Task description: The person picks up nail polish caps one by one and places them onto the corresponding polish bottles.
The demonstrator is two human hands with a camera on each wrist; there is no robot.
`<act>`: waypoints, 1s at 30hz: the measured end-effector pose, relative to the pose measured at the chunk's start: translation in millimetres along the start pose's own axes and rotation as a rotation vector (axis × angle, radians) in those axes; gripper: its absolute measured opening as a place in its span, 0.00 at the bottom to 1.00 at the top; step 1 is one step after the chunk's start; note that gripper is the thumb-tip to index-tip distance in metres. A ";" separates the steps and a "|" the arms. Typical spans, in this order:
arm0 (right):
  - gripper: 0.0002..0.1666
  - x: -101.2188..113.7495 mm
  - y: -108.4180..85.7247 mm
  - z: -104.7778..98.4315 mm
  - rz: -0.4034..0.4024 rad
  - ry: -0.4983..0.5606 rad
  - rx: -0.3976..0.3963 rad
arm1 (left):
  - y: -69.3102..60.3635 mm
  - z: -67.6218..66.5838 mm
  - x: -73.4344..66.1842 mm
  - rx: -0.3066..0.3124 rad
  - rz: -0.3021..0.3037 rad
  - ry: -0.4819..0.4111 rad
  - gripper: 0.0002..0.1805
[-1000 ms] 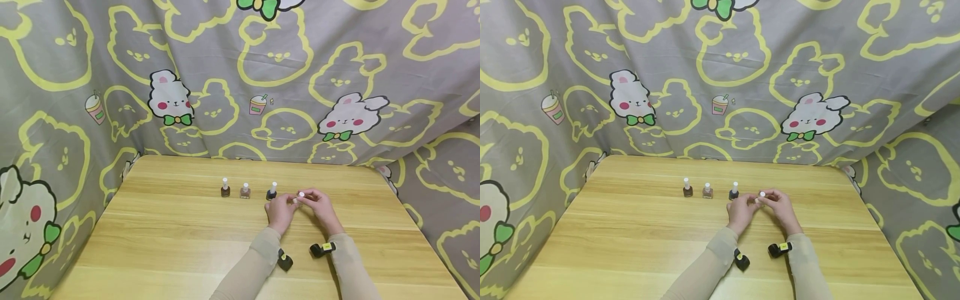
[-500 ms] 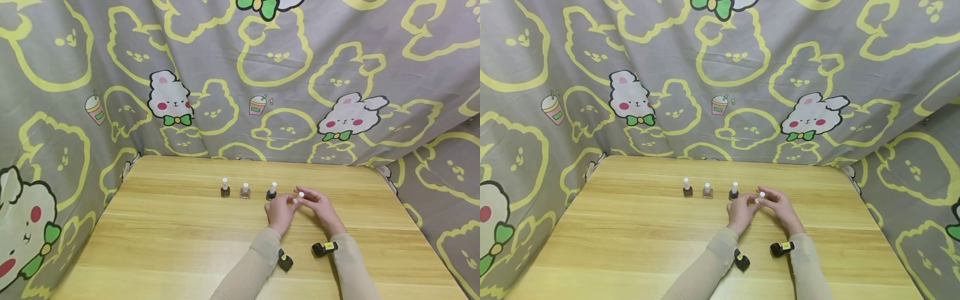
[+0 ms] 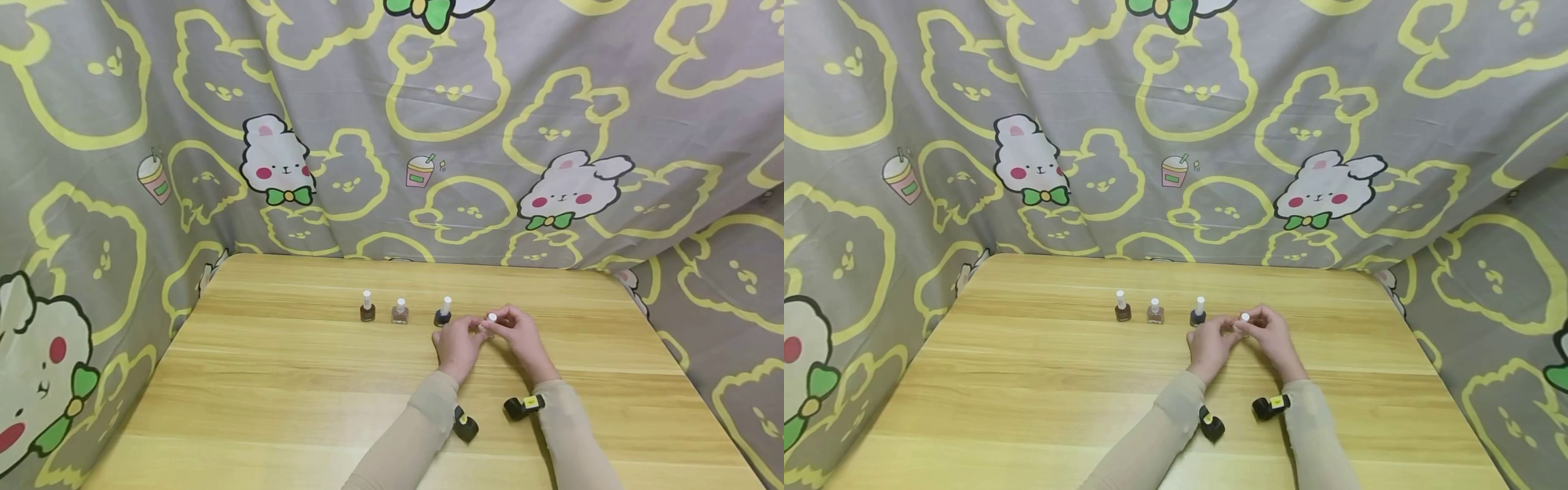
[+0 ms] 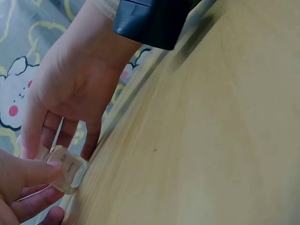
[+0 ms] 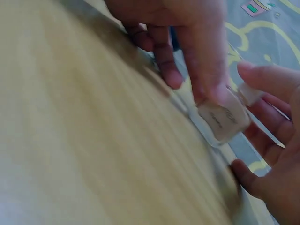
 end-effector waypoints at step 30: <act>0.17 -4.8 -0.9 -7.6 0.013 0.088 0.081 | 0.5 2.4 1.7 0.006 -0.018 -0.004 0.14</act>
Point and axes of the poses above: each hand's wrist, its own y-axis towards the middle knuckle, its own z-axis out of the palm, x = y × z, the point moved 4 cm from there along y, towards the middle knuckle, and after that the axes turned 5 degrees about z, right-handed, at the moved point
